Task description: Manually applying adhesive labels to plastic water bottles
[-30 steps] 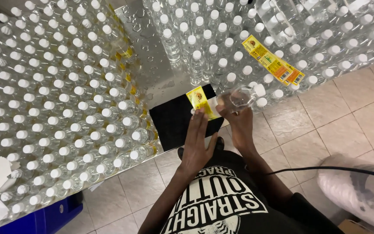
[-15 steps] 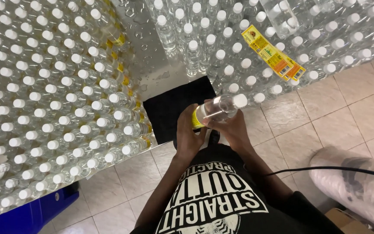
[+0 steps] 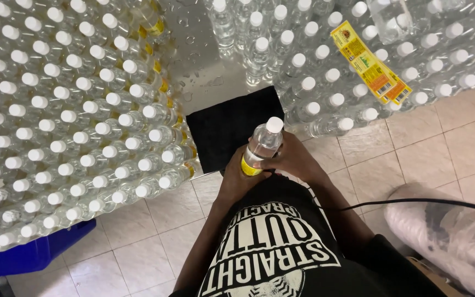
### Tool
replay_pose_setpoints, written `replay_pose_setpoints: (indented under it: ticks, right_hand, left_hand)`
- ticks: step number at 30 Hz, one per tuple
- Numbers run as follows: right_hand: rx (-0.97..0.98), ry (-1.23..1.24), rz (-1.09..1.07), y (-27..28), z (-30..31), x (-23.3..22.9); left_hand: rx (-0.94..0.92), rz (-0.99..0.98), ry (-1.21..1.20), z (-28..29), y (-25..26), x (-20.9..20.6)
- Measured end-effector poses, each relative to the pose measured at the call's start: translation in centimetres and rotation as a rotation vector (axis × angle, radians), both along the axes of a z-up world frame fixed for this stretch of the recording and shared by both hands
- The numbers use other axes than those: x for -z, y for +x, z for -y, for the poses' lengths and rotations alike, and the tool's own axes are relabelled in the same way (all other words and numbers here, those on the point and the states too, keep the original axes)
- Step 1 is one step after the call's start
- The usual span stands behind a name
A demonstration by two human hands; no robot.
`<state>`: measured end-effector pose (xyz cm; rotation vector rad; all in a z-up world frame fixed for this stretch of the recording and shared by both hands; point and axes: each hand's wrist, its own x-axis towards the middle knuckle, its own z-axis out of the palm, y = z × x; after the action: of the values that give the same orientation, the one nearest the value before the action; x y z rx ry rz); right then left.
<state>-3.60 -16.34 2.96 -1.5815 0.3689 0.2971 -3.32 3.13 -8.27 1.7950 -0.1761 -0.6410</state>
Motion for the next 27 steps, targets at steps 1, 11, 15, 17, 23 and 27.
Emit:
replay_pose_setpoints:
  ticks: [1, 11, 15, 17, 23, 27]
  right_hand:
    - [-0.015, -0.012, -0.003, 0.3, 0.0, 0.0]
    - [-0.035, -0.326, 0.269, 12.1, -1.5, 5.9]
    - [-0.034, -0.416, 0.362, 23.9, -5.2, 14.5]
    - [-0.004, -0.624, 0.422, 30.1, -6.3, 20.7]
    - [-0.023, -0.503, 0.530, 38.7, -9.8, 23.6]
    - [0.012, -0.359, 0.537, 38.7, -11.0, 23.3]
  left_hand:
    - [0.000, -0.021, -0.002, -0.3, -0.1, 0.1]
    - [0.305, -0.330, 0.041, -6.6, -6.5, 9.9]
    - [0.403, -0.342, 0.035, -6.5, -7.3, 15.6]
    - [0.574, -0.522, 0.186, -6.2, -6.9, 16.3]
    - [0.555, -0.808, 0.045, -8.2, -5.6, 12.2]
    - [0.542, -0.766, -0.146, -9.0, -5.4, 12.4]
